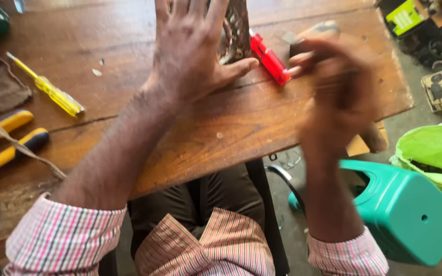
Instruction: The person holds a small metal motor component on a wooden workbench and repeatedly strikes a punch placed against it with a mallet to drive pins out of it. Between hammering they reposition the component, use a screwdriver on it, and pick removed pins off the table.
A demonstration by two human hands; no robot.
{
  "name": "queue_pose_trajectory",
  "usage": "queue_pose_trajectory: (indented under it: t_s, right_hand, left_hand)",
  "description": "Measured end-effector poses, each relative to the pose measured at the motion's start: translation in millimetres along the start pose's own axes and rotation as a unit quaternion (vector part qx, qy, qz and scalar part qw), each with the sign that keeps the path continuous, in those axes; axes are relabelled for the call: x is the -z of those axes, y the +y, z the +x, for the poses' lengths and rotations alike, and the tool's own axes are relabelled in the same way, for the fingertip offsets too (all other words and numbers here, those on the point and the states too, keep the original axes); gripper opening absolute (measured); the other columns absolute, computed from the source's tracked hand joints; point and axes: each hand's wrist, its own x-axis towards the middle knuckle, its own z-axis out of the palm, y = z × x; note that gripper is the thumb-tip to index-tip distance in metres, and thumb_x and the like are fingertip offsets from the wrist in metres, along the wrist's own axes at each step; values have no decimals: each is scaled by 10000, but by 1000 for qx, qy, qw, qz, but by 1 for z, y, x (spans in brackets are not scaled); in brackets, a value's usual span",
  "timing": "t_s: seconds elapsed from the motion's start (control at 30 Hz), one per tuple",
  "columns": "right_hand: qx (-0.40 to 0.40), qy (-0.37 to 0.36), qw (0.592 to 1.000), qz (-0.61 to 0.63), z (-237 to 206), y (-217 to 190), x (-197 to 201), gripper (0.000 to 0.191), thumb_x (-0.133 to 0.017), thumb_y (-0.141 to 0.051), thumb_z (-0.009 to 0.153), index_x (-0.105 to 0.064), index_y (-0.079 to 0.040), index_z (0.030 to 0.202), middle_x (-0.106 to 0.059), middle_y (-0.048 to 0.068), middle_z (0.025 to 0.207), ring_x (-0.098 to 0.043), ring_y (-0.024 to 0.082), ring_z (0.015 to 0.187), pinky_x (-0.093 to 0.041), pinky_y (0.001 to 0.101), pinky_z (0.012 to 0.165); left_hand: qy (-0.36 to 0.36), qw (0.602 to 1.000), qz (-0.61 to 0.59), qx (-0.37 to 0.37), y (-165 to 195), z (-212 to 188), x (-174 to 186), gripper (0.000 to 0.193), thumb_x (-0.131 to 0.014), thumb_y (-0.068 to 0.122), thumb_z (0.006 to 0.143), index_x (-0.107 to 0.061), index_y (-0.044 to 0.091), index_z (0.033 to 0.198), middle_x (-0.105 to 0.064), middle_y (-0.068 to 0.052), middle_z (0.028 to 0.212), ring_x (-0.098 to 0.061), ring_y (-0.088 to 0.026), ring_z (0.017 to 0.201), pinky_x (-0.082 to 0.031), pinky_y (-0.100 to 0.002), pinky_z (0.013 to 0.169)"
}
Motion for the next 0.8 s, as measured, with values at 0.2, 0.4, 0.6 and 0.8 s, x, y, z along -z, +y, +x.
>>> queue_pose_trajectory:
  t_s: [0.2,0.4,0.6,0.8]
  right_hand:
    - [-27,9,998,-50,-19,39,-24,129,-584,-93,1197,-612,28,1232,-730,119,1158,-695,133,987,-580,252,916]
    - [-49,1,994,-92,-17,42,-36,170,-591,-106,1169,-642,19,1271,-742,101,1142,-706,99,999,-587,232,928]
    - [-72,-1,993,-95,-15,42,-39,171,-594,-122,1163,-643,3,1269,-756,83,1173,-712,89,1005,-579,228,928]
    - [-52,-20,992,-113,-14,40,-40,166,-607,-114,1159,-658,6,1263,-760,97,1191,-698,102,1028,-561,230,940]
  left_hand:
    - [-78,994,-67,44,-2,0,-4,1055,-849,774,796,-488,16,1435,-521,-137,1222,-492,-297,1158,-349,-520,1010]
    - [-36,995,-82,35,-4,-3,-3,989,-872,679,819,-484,14,1439,-513,-135,1219,-489,-281,1162,-345,-504,1008]
    - [-42,995,-84,17,-7,-7,-11,971,-842,654,840,-522,-60,1416,-548,-251,1316,-504,-363,1266,-291,-558,1176]
    - [-38,998,-52,-29,1,0,-15,991,-792,719,937,-543,-119,1402,-551,-375,1416,-482,-460,1383,-188,-537,1256]
